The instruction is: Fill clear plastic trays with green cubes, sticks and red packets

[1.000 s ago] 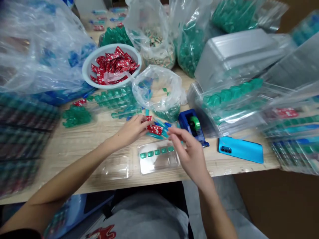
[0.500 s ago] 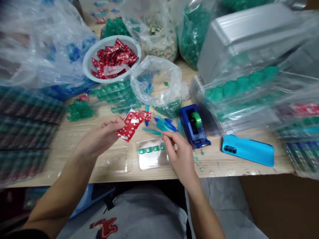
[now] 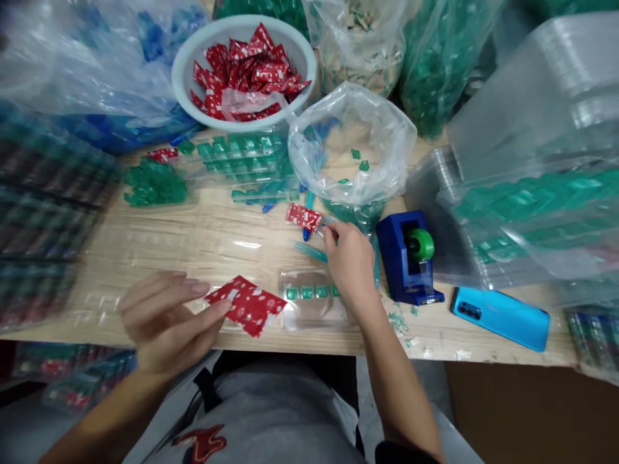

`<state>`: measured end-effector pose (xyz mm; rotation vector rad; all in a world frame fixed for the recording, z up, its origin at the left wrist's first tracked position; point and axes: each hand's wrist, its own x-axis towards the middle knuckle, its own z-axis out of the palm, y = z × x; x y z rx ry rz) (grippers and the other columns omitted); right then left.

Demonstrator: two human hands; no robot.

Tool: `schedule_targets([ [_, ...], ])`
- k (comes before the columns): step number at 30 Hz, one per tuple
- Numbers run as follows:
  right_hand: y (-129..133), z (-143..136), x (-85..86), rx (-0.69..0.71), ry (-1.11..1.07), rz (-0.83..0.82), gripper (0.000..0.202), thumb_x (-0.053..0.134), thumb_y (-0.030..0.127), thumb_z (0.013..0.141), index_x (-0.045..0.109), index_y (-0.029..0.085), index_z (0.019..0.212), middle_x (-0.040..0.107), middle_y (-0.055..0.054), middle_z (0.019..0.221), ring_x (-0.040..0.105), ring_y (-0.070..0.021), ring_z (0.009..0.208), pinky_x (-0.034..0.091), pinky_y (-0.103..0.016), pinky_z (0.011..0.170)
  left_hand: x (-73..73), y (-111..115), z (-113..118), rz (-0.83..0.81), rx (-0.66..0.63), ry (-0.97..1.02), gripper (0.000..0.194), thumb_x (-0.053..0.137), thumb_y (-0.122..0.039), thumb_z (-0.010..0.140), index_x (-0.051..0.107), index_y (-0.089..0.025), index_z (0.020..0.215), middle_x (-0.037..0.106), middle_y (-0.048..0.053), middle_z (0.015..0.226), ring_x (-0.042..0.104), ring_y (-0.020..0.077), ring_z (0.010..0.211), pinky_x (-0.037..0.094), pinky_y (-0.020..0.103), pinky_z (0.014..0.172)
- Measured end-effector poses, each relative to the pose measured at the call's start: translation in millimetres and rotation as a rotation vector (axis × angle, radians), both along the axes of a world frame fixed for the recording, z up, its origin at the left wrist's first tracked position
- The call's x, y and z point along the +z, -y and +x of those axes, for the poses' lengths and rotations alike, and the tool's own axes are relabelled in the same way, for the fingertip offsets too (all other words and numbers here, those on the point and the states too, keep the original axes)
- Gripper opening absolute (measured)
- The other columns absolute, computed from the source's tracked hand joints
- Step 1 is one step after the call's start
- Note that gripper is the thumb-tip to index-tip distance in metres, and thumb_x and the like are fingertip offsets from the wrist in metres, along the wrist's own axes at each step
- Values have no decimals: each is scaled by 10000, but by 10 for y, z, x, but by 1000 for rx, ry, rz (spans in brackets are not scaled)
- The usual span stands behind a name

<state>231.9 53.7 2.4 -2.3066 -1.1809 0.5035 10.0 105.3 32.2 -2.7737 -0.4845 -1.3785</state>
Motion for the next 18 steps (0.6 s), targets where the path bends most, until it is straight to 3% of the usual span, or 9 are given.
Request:
schedule_targets([
  [5, -301, -24, -83, -30, 41, -116, 248, 572, 287, 859, 707, 146, 1012, 708, -112, 855, 646, -268, 790, 409, -328, 662, -158, 22, -143, -18, 87, -27, 192, 674, -74, 788, 570, -226, 734, 535, -11, 831, 513, 129, 732, 506, 274, 709],
  [9, -335, -14, -94, -100, -75, 24, 124, 603, 210, 807, 700, 154, 862, 679, -55, 737, 607, -196, 685, 388, -296, 634, -141, 12, -158, -12, 63, -34, 217, 679, -33, 765, 593, -231, 749, 555, -6, 837, 528, 129, 735, 518, 285, 718],
  [13, -54, 25, 46, -155, -383, 246, 100, 629, 247, 759, 645, 171, 697, 603, 5, 617, 505, -119, 560, 360, -251, 553, -104, -8, -161, -84, 73, -5, 203, 664, -47, 780, 582, -224, 723, 549, -1, 826, 527, 139, 748, 516, 297, 716],
  [16, 266, 23, 232, -190, -687, 356, 110, 672, 275, 736, 633, 184, 689, 586, 26, 631, 475, -83, 549, 358, -214, 526, -100, 29, -156, -64, 31, 15, 194, 676, -52, 764, 601, -228, 731, 562, 2, 817, 527, 149, 756, 509, 297, 715],
  [18, 461, -3, 366, -213, -861, 394, 106, 686, 280, 741, 637, 194, 705, 587, 33, 639, 485, -73, 553, 369, -199, 524, -110, 81, -145, -203, 64, 6, 217, 709, -63, 734, 609, -254, 711, 565, -24, 788, 523, 134, 735, 499, 279, 728],
])
